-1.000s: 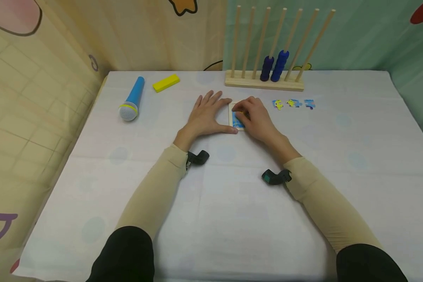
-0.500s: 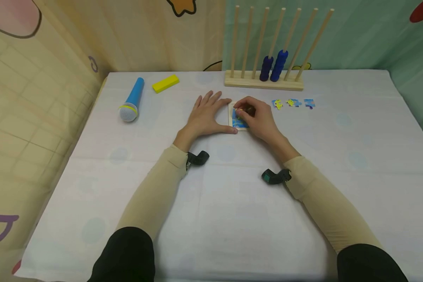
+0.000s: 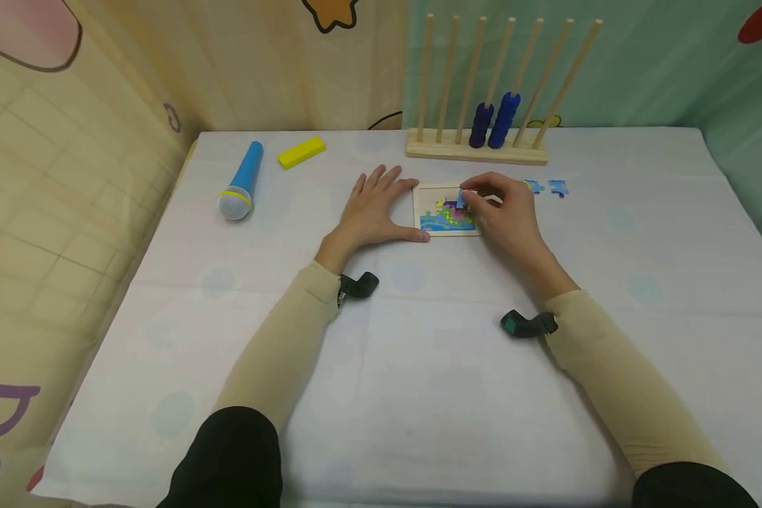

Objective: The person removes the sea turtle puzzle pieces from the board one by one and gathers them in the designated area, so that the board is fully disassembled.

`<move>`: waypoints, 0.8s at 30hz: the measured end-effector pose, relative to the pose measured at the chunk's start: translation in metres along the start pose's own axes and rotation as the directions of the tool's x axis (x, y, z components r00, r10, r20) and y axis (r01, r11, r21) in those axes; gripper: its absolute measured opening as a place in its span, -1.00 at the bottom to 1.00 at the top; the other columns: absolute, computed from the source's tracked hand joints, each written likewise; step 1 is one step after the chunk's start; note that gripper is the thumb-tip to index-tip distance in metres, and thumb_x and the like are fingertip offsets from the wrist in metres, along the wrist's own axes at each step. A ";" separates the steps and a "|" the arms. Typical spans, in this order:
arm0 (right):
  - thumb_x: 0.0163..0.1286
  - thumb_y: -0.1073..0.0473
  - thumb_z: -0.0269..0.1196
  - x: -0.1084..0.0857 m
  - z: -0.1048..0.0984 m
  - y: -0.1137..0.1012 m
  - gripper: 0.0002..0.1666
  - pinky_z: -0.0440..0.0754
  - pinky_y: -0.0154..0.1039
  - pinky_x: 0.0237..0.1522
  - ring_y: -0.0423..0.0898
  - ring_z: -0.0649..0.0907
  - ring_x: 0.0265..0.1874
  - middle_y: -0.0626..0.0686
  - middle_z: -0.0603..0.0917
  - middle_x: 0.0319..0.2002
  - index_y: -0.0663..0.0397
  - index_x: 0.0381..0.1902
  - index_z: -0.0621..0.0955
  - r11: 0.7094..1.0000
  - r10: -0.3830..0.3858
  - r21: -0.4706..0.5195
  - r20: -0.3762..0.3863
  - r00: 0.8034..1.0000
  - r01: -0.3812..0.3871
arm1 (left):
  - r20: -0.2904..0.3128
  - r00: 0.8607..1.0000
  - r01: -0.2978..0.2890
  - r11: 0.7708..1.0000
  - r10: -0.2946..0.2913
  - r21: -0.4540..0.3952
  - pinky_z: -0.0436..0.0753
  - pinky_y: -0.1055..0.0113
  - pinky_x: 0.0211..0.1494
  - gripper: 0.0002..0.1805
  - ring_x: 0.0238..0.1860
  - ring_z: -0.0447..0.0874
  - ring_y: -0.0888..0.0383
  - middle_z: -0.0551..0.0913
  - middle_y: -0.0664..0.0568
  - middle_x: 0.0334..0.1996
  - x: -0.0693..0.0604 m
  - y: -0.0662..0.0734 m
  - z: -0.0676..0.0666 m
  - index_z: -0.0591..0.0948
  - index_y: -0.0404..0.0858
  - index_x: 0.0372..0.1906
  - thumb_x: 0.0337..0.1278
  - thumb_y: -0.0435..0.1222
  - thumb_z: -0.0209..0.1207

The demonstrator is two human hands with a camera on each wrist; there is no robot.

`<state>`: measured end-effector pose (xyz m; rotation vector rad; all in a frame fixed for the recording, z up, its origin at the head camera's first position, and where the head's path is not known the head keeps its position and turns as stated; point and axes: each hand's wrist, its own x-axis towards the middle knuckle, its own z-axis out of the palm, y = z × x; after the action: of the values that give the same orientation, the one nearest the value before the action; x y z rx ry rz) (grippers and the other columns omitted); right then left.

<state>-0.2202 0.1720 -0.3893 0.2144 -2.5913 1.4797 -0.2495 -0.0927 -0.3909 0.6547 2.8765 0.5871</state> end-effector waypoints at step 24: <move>0.54 0.02 0.33 -0.014 -0.034 0.030 -0.64 0.40 -0.50 -0.21 -0.26 0.53 -0.29 0.20 0.79 -0.12 0.21 0.02 0.76 0.964 -0.001 -0.258 -0.240 0.971 -0.062 | 0.012 1.000 -0.002 1.000 0.002 -0.016 -0.41 -0.03 0.74 0.18 0.75 -0.36 0.00 -0.07 0.08 0.75 0.004 0.001 -0.001 0.24 0.20 0.65 -0.13 0.48 0.39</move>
<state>-0.2108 0.2170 -0.4008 -0.0345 -2.5656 1.0743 -0.2532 -0.0902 -0.3901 0.6564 2.8574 0.6041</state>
